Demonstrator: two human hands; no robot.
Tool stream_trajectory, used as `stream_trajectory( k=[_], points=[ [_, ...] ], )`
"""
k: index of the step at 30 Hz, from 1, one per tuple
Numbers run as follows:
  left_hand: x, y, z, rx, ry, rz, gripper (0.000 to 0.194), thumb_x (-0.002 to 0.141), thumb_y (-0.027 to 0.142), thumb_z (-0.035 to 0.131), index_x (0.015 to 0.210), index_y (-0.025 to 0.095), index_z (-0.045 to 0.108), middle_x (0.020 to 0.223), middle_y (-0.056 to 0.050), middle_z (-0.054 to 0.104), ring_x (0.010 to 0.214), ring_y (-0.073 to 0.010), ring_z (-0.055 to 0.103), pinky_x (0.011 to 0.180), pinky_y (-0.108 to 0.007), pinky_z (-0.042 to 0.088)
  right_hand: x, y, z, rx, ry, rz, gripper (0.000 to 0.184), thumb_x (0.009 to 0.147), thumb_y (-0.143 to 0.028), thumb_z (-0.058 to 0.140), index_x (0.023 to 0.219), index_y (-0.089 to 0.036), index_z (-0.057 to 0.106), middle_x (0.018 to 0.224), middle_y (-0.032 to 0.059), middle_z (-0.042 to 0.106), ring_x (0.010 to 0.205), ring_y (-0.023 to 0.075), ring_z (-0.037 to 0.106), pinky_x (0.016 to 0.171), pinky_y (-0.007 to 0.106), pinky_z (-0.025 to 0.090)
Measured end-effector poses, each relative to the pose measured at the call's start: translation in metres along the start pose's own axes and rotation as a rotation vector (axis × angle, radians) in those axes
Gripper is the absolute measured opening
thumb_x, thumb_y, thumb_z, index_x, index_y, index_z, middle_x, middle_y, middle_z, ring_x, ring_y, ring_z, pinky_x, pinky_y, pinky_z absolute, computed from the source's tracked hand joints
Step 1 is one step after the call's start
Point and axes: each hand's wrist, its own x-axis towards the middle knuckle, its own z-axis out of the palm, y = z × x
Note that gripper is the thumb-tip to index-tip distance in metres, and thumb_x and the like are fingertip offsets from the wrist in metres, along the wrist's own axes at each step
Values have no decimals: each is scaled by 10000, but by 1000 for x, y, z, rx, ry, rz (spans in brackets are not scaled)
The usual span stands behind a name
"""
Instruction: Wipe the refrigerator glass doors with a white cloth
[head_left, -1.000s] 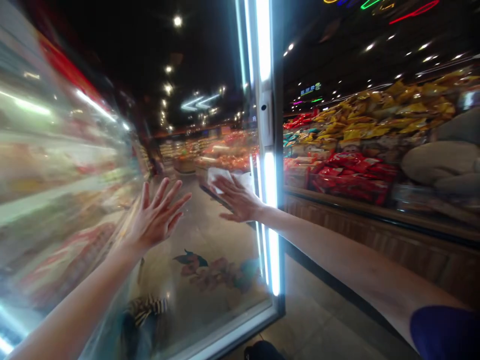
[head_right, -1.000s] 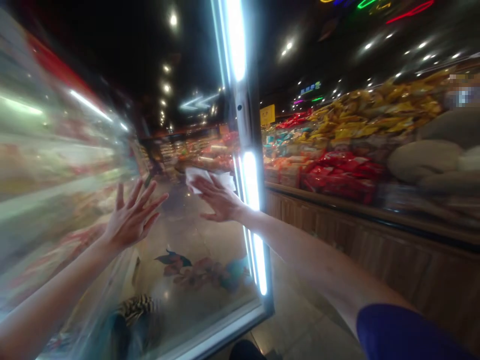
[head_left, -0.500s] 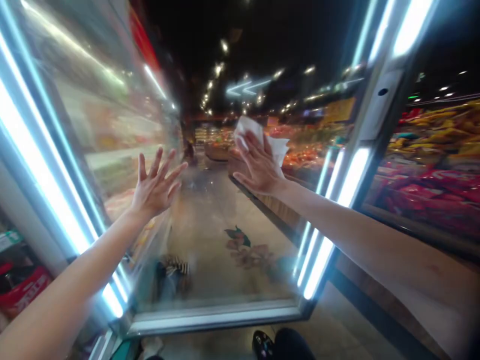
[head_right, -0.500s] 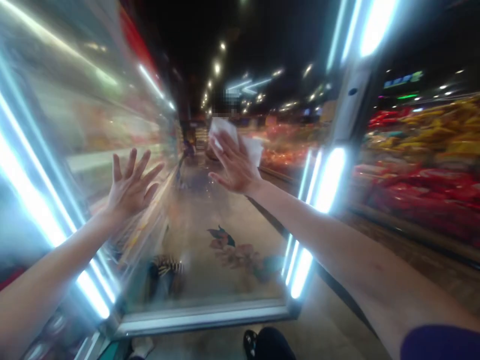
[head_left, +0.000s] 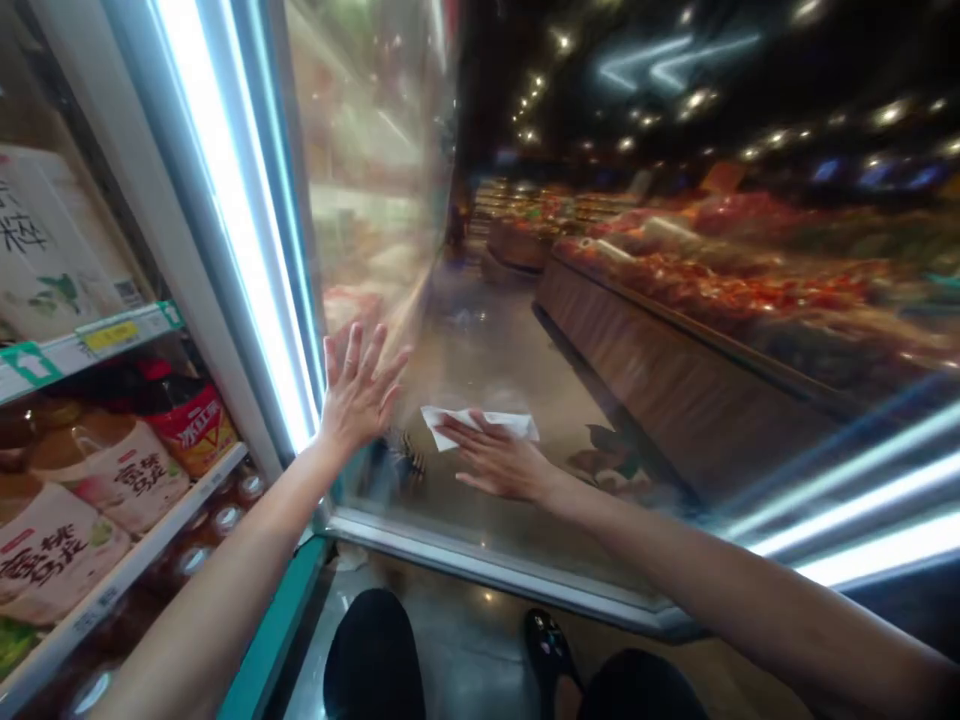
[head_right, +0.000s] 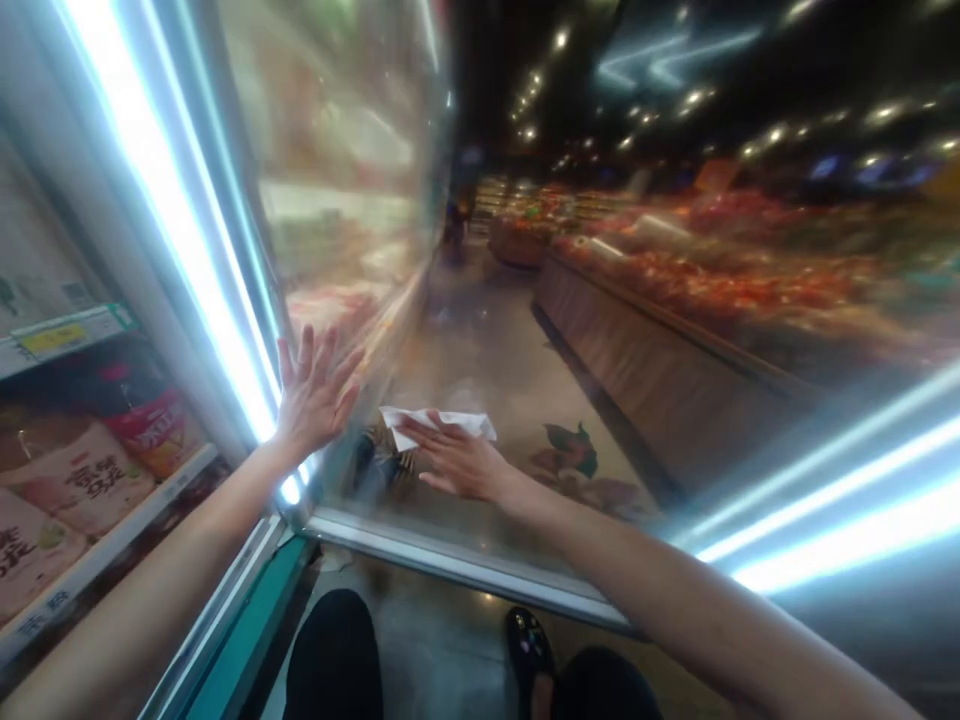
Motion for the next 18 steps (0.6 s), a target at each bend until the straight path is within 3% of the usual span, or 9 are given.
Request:
stream_trajectory(
  k=[5, 8, 10, 15, 18],
  points=[
    [-91, 7, 30, -17, -57, -78, 819, 956, 196, 562, 1643, 396, 164, 1759, -32, 39, 1626, -313, -41, 1310, -686, 15, -8, -51, 61, 45, -53, 77, 562, 1002, -282, 524, 1542, -131, 480, 1686, 130, 352, 1612, 197, 237, 1366, 443, 33],
    [-141, 12, 43, -33, -86, -126, 848, 937, 146, 560, 1653, 361, 159, 1758, -61, 40, 1626, -318, -29, 1310, -686, 50, -12, -75, 87, 100, -83, 10, 558, 954, -195, 516, 1512, -183, 536, 1633, 48, 470, 1596, 153, 267, 1363, 368, 114],
    [-168, 16, 49, -41, -108, -147, 849, 931, 131, 562, 1655, 344, 173, 1757, -69, 65, 1626, -311, -19, 1318, -666, 70, -11, -85, 98, 134, -103, -18, 567, 931, -169, 514, 1496, -199, 561, 1636, 17, 469, 1601, 139, 241, 1348, 333, 190],
    [-207, 25, 60, -36, -148, -209, 831, 929, 154, 596, 1648, 340, 221, 1751, -62, 97, 1623, -322, 25, 1335, -623, 110, -3, -100, 123, 172, -149, 51, 615, 987, -215, 490, 1586, -92, 430, 1713, 109, 294, 1631, 194, 127, 1336, 408, 265],
    [-221, 28, 66, -27, -164, -228, 848, 926, 172, 613, 1648, 345, 204, 1748, -65, 85, 1619, -335, 31, 1332, -628, 125, -12, -117, 142, 199, -154, 11, 662, 928, -130, 522, 1585, -159, 450, 1691, 29, 346, 1625, 132, 93, 1324, 320, 285]
  ],
)
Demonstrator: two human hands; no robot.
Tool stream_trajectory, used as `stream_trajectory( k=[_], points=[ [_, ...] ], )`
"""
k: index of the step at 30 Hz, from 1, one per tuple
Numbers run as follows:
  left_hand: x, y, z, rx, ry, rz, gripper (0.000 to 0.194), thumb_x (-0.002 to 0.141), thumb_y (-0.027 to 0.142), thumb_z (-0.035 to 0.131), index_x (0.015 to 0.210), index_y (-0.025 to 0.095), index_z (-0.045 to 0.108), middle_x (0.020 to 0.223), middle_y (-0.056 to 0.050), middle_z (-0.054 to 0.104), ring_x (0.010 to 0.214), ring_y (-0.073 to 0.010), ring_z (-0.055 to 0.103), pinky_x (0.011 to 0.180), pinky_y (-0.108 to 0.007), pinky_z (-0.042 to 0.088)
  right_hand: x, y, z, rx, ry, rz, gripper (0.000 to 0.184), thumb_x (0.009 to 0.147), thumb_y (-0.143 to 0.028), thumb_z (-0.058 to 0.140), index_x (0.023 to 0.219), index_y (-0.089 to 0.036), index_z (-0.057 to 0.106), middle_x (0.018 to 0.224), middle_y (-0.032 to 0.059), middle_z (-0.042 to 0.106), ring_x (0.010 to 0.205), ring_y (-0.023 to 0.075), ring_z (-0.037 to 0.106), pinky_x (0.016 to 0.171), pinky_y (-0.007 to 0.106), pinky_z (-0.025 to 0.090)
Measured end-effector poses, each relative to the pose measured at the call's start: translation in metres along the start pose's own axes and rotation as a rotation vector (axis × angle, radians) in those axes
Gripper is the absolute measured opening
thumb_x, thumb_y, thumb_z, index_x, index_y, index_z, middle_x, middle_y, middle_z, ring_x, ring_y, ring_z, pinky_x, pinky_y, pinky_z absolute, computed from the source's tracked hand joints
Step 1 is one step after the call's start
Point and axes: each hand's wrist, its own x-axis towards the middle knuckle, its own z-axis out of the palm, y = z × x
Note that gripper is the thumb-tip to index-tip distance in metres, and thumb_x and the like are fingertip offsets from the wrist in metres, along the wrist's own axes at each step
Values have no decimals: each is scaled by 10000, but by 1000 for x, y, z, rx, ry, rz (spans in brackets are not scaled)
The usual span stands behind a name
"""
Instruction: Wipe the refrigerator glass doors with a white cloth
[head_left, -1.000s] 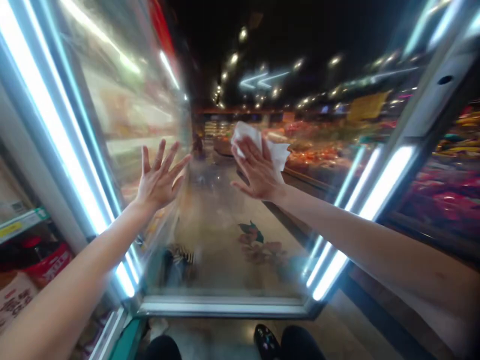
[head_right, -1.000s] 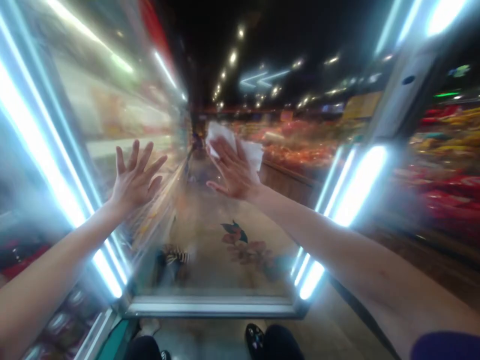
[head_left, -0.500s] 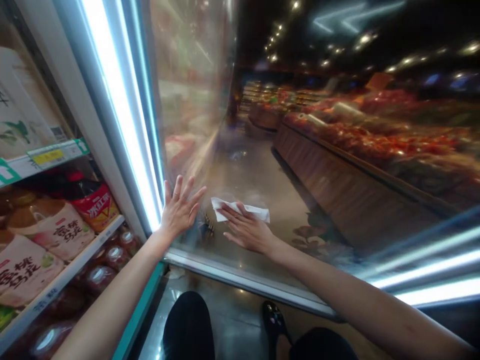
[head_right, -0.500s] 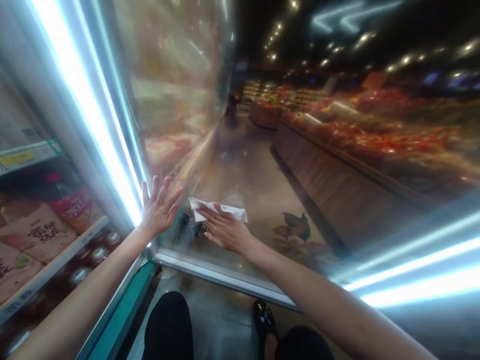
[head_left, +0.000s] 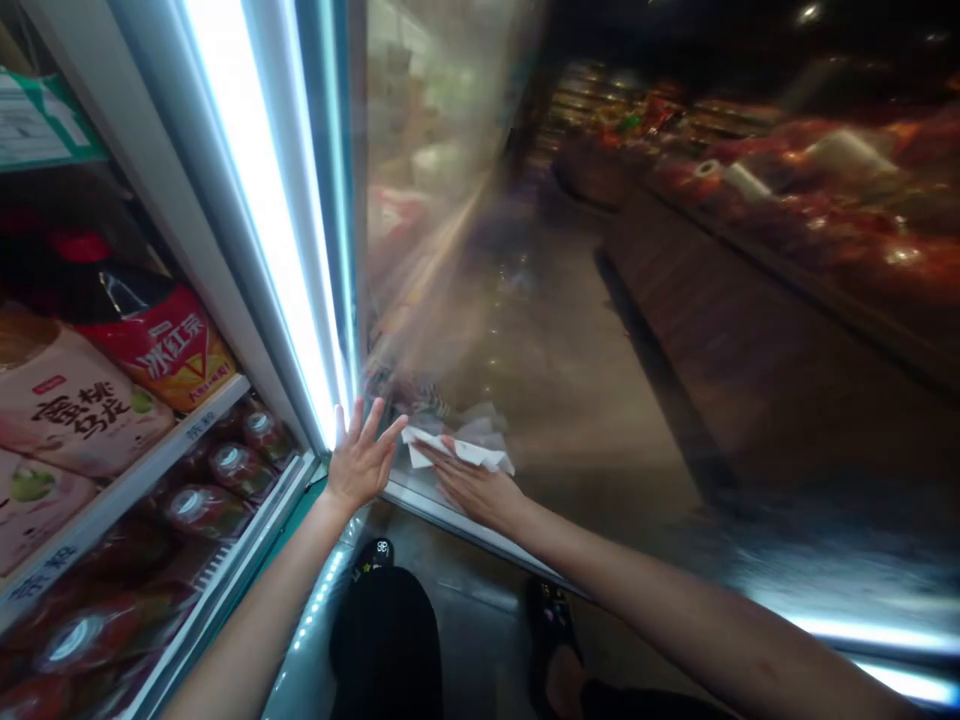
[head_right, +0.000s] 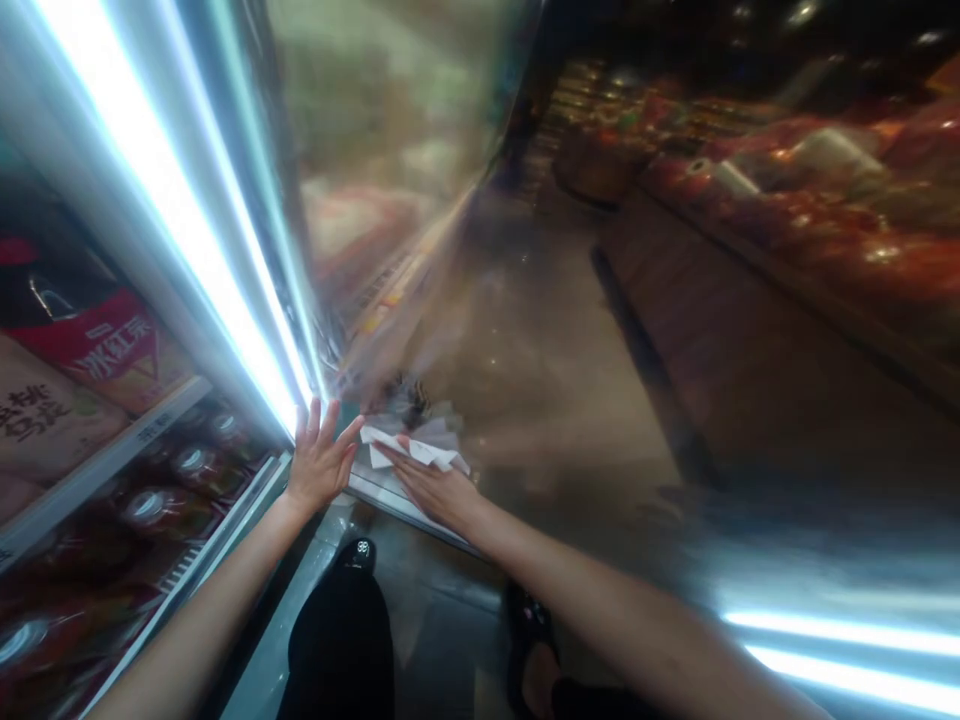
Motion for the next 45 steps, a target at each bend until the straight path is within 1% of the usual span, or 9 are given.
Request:
stream_trajectory(
  k=[2, 8, 12, 17, 22, 29, 32, 38, 45],
  points=[
    [-5, -1, 4, 4, -5, -1, 868, 923, 180, 621, 1649, 353, 179, 1745, -64, 75, 1618, -337, 33, 1331, -631, 122, -10, -8, 8, 13, -5, -17, 704, 883, -85, 541, 1574, -201, 474, 1675, -12, 372, 1617, 97, 73, 1302, 266, 311],
    [3, 14, 12, -29, -16, 15, 868, 921, 242, 645, 1623, 452, 178, 1745, 21, 5, 1608, -337, -53, 1316, -693, 0, -42, 1, -8, 32, -35, 69, 673, 984, -179, 469, 1634, -78, 329, 1696, 123, 299, 1615, 184, 177, 1352, 384, 216],
    [26, 47, 16, -73, -22, 59, 859, 909, 284, 672, 1598, 503, 208, 1741, 78, 24, 1595, -308, -144, 1295, -685, -123, -74, 16, -24, 51, -24, -6, 792, 898, -23, 426, 1659, -200, 293, 1651, -33, 413, 1571, 30, 228, 1311, 184, 198],
    [64, 88, 9, -120, 3, 155, 886, 897, 300, 689, 1594, 536, 195, 1738, 113, 5, 1578, -300, -209, 1269, -692, -184, -124, 36, -53, 9, -1, 166, 628, 982, -157, 488, 1606, -176, 419, 1648, 66, 428, 1570, 143, 319, 1350, 323, 172],
    [91, 130, 1, -177, 16, 250, 944, 886, 285, 695, 1625, 494, 145, 1738, 88, -84, 1584, -275, -225, 1264, -670, -193, -167, 45, -58, 0, 43, 212, 464, 1000, -259, 537, 1456, -300, 611, 1521, -43, 603, 1459, 58, 493, 1296, 180, 209],
    [105, 202, -6, -246, 20, 284, 966, 876, 215, 679, 1661, 388, 142, 1743, -2, -171, 1589, -294, -251, 1247, -702, -182, -234, 56, -70, -110, 183, 731, 543, 966, -372, 591, 1506, -311, 571, 1534, 71, 597, 1485, 362, 484, 1324, 648, 151],
    [117, 231, -7, -273, 1, 369, 965, 883, 224, 674, 1663, 383, 128, 1742, 7, -202, 1585, -271, -278, 1246, -681, -197, -264, 60, -71, -116, 221, 823, 531, 943, -488, 601, 1461, -370, 607, 1511, 41, 617, 1468, 364, 503, 1324, 642, 153],
    [162, 282, -5, -281, 22, 689, 979, 861, 304, 727, 1654, 417, 163, 1752, 52, -152, 1601, -259, -250, 1278, -564, -217, -298, 71, -59, -188, 320, 1104, 821, 912, -605, 559, 1618, -220, 394, 1711, 167, 309, 1593, 497, 183, 1264, 787, 50],
    [220, 318, -10, -115, -87, 942, 826, 930, 285, 646, 1641, 377, 235, 1729, 82, 141, 1600, -163, -161, 1297, -452, -242, -310, 72, -52, -247, 378, 1138, 873, 869, -723, 536, 1605, -271, 407, 1689, 124, 366, 1592, 461, 227, 1281, 735, 156]
  ],
)
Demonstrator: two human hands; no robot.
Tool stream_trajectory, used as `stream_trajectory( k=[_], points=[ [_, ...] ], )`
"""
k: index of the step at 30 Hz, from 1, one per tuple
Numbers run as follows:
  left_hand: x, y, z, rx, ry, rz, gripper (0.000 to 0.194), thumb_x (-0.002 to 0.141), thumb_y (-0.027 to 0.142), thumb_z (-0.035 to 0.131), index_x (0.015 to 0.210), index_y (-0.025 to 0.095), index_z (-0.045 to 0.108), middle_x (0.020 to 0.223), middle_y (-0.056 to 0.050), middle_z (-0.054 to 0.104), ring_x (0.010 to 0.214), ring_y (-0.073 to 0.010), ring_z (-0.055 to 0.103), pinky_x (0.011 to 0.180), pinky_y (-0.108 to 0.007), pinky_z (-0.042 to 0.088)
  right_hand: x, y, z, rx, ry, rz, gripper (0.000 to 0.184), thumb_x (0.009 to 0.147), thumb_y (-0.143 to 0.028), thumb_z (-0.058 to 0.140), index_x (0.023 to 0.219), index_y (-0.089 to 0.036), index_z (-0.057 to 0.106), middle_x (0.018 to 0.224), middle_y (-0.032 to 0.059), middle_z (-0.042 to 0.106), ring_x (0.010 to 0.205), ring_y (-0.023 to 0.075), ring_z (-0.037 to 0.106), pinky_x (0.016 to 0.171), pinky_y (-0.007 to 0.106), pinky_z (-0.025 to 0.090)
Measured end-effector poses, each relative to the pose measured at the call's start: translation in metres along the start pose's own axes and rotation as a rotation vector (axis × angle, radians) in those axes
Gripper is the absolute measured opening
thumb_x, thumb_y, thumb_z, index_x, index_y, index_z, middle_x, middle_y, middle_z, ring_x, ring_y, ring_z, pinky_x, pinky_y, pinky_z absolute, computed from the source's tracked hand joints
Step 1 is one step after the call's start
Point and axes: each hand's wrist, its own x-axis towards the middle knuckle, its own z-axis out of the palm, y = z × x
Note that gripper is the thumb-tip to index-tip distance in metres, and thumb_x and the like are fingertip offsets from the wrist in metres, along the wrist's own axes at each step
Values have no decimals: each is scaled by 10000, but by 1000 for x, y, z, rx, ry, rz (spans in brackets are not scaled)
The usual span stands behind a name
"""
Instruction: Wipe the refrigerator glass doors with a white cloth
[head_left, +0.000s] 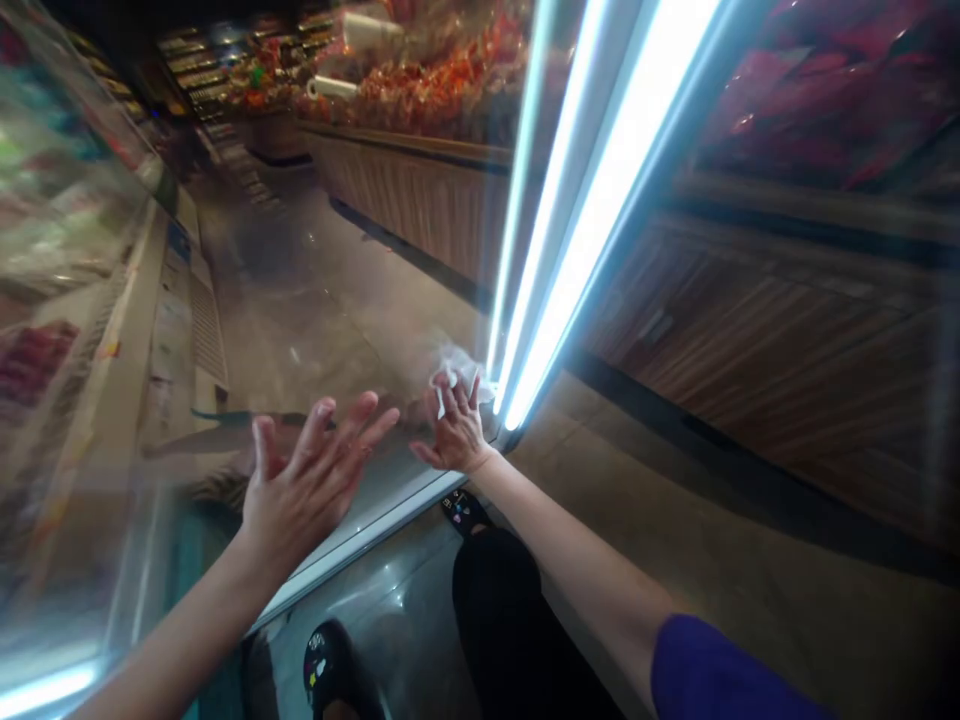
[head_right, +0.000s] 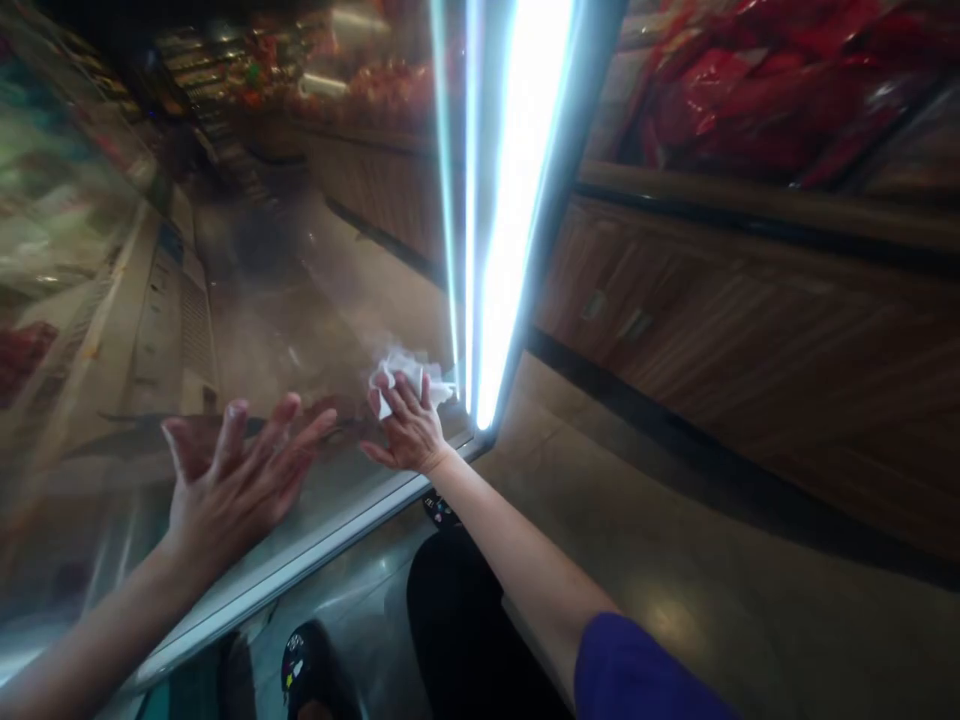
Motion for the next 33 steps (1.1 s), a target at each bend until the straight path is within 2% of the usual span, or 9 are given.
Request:
stream_trajectory(
  k=[4, 9, 12, 15, 18, 22, 25, 30, 33],
  points=[
    [28, -11, -12, -98, -57, 59, 807, 957, 221, 590, 1653, 329, 196, 1713, 25, 247, 1579, -132, -140, 1273, -431, -255, 5, 15, -4, -29, 76, 114, 974, 890, -667, 525, 1670, -163, 231, 1726, 197, 241, 1607, 496, 109, 1245, 785, 176],
    [39, -15, -18, -15, -6, 142, 725, 987, 235, 578, 1634, 259, 252, 1692, -17, 296, 1601, -155, -46, 1314, -451, -172, 6, 21, -20, -37, 130, 124, 989, 898, -632, 509, 1678, -132, 162, 1733, 231, 186, 1602, 497, 134, 1168, 786, 327],
    [35, -17, -19, 3, 4, 146, 678, 985, 245, 605, 1607, 259, 336, 1681, -20, 322, 1607, -174, -1, 1325, -444, -157, 31, 32, -36, -48, 184, 145, 994, 906, -632, 515, 1680, -125, 152, 1734, 223, 180, 1613, 485, 85, 1222, 771, 237],
    [23, -22, -23, 5, -3, 121, 647, 991, 251, 598, 1595, 275, 368, 1671, -18, 350, 1605, -173, 25, 1327, -439, -150, 49, 29, -46, -66, 273, 131, 1008, 933, -589, 468, 1679, -80, 20, 1732, 253, 135, 1625, 456, 31, 1241, 750, 205],
    [2, -30, -29, -13, -24, 95, 645, 988, 229, 589, 1590, 311, 373, 1668, -13, 361, 1601, -184, 60, 1321, -457, -153, 50, 13, -48, -72, 268, 65, 975, 942, -573, 433, 1674, -88, 9, 1722, 262, 160, 1630, 429, 57, 1210, 725, 300],
    [-30, -47, -34, -85, -85, 12, 669, 995, 210, 554, 1594, 397, 321, 1650, -8, 395, 1578, -220, 218, 1291, -528, -172, 68, -2, -55, -80, 171, 73, 879, 943, -593, 492, 1626, -83, 279, 1664, 250, 330, 1594, 420, 226, 1241, 652, 307],
    [-50, -63, -37, -176, -136, -80, 664, 992, 266, 583, 1571, 464, 324, 1628, 7, 437, 1547, -240, 332, 1255, -578, -193, 81, -19, -58, -75, 141, 75, 740, 989, -526, 454, 1567, -67, 404, 1617, 245, 414, 1557, 389, 328, 1254, 603, 317],
    [-83, -86, -43, -296, -216, -233, 513, 986, 378, 607, 1471, 493, 484, 1600, 18, 490, 1510, -301, 432, 1156, -713, -230, 73, -88, -48, -24, 149, -151, 663, 1004, -553, 391, 1480, -113, 531, 1455, 212, 609, 1499, 375, 443, 1204, 594, 399],
    [-103, -98, -49, -200, -175, -266, 534, 980, 397, 616, 1480, 508, 467, 1624, 23, 467, 1556, -316, 354, 1154, -736, -229, 92, -123, -45, -10, 139, -196, 678, 994, -536, 468, 1553, -153, 470, 1569, 182, 528, 1561, 370, 347, 1271, 604, 282]
  ],
)
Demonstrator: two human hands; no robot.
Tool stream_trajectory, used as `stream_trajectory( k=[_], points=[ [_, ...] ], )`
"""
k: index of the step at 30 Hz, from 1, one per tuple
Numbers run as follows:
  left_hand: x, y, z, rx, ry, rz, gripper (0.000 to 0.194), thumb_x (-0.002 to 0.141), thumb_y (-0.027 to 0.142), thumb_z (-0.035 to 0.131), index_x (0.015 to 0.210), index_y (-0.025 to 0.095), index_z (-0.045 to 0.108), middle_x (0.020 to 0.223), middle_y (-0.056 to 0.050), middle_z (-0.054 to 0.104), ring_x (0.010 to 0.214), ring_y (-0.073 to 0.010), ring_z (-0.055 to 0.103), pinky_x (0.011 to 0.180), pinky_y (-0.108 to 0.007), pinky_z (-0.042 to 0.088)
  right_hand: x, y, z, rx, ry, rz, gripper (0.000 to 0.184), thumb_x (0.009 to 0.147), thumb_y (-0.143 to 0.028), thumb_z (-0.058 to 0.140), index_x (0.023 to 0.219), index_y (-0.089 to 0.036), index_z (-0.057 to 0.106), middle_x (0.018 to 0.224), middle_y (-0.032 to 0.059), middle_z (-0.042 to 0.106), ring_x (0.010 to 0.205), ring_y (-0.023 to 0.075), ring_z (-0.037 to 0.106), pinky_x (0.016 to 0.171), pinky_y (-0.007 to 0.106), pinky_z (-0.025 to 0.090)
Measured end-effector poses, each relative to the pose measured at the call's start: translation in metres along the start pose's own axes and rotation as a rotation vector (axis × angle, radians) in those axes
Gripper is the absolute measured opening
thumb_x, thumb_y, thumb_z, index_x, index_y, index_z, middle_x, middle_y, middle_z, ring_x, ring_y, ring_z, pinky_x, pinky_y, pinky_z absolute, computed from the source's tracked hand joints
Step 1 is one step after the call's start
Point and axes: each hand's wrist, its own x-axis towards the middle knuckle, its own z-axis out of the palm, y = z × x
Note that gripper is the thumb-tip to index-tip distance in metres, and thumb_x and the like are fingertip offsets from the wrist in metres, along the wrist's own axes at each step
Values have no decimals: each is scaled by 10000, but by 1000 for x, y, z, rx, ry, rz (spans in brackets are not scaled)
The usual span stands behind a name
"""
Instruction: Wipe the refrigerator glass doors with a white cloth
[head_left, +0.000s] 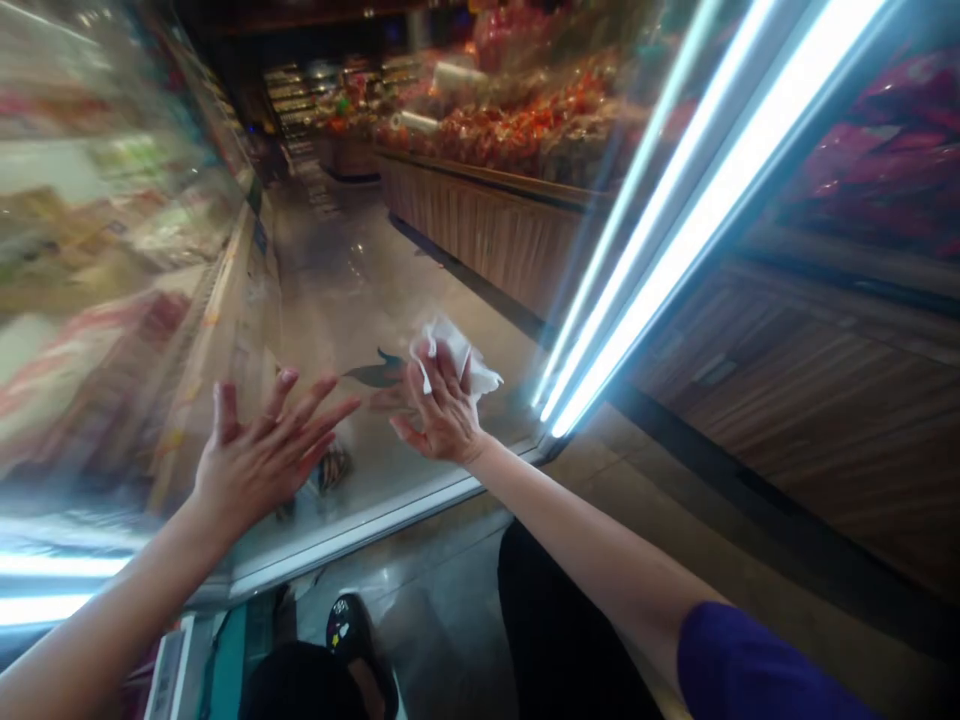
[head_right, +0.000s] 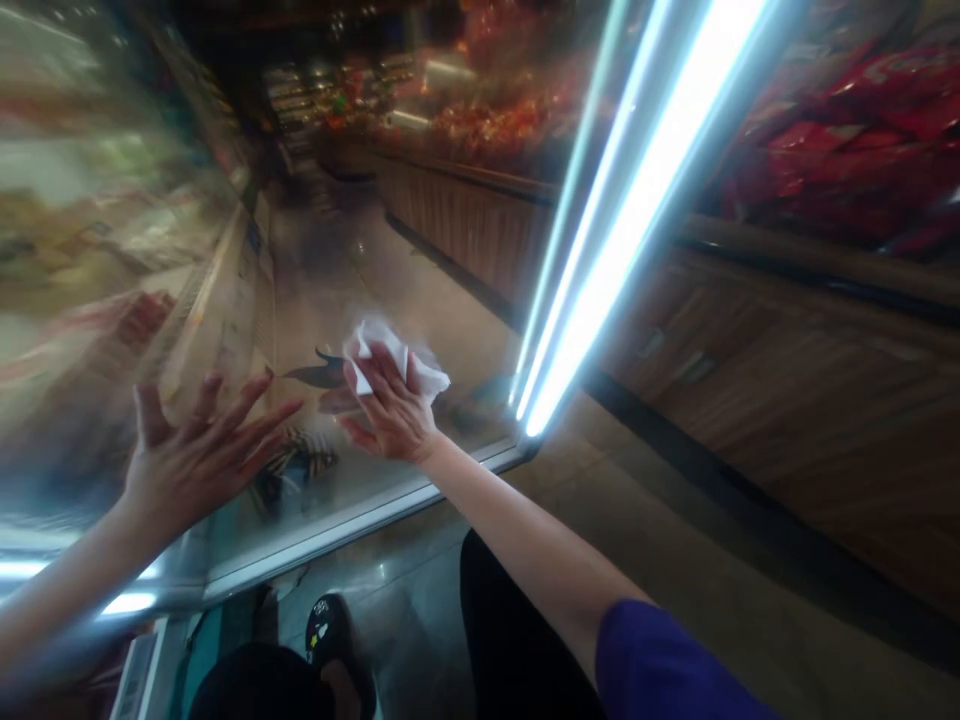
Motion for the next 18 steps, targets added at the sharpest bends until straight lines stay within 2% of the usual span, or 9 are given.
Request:
stream_trajectory(
  k=[2, 3, 6, 8, 10, 13, 15, 18],
  points=[
    [-12, -10, -3, 112, 98, 22, 605, 959, 396, 652, 1507, 514, 426, 1638, 34, 453, 1603, -286, 232, 1194, -667, -249, 17, -11, 2, -6, -36, 11, 702, 990, -481, 508, 1595, -137, 414, 1636, 200, 441, 1592, 395, 269, 1290, 650, 173],
    [-18, -15, -5, 163, 144, 31, 652, 947, 392, 670, 1526, 513, 396, 1655, 39, 429, 1621, -263, 144, 1211, -628, -256, 20, -16, 3, -4, -57, -10, 684, 991, -460, 519, 1587, -137, 431, 1635, 202, 444, 1594, 391, 266, 1294, 651, 144],
    [-37, -23, -7, 256, 270, -16, 781, 927, 386, 694, 1585, 496, 288, 1742, 65, 202, 1616, -198, -105, 1259, -558, -232, 17, -33, 6, 28, -78, -161, 512, 995, -439, 532, 1425, -178, 624, 1506, 159, 608, 1563, 312, 367, 1321, 544, 144],
    [-46, -22, -4, 277, 347, -109, 835, 925, 382, 690, 1615, 467, 228, 1757, 85, 3, 1603, -184, -187, 1278, -547, -209, 17, -48, 7, 47, -74, -222, 442, 999, -449, 533, 1324, -196, 693, 1443, 133, 665, 1551, 271, 395, 1327, 479, 151],
    [-53, -18, 2, 280, 410, -200, 855, 927, 376, 681, 1627, 452, 197, 1746, 100, -103, 1600, -185, -214, 1284, -547, -196, 29, -63, 8, 57, -67, -235, 486, 1013, -462, 520, 1375, -171, 661, 1514, 152, 604, 1580, 278, 338, 1328, 488, 145],
    [-60, -11, 16, 220, 444, -312, 851, 934, 361, 663, 1618, 488, 173, 1739, 110, -132, 1609, -236, -191, 1282, -615, -176, 50, -85, 10, 61, -67, -198, 576, 1025, -450, 518, 1512, -144, 540, 1645, 175, 438, 1614, 310, 243, 1321, 532, 151],
    [-67, -9, 26, 180, 451, -376, 843, 937, 360, 656, 1607, 507, 166, 1734, 106, -136, 1609, -272, -176, 1280, -671, -149, 51, -94, 13, 68, -78, -211, 526, 1020, -423, 535, 1474, -162, 585, 1624, 162, 474, 1597, 310, 293, 1321, 523, 158],
    [-83, -14, 37, 168, 462, -430, 835, 937, 351, 657, 1600, 503, 172, 1732, 91, -119, 1597, -275, -203, 1279, -698, -127, 40, -104, 18, 84, -85, -284, 403, 1011, -405, 548, 1324, -201, 700, 1479, 117, 642, 1525, 269, 438, 1331, 472, 135]
  ],
)
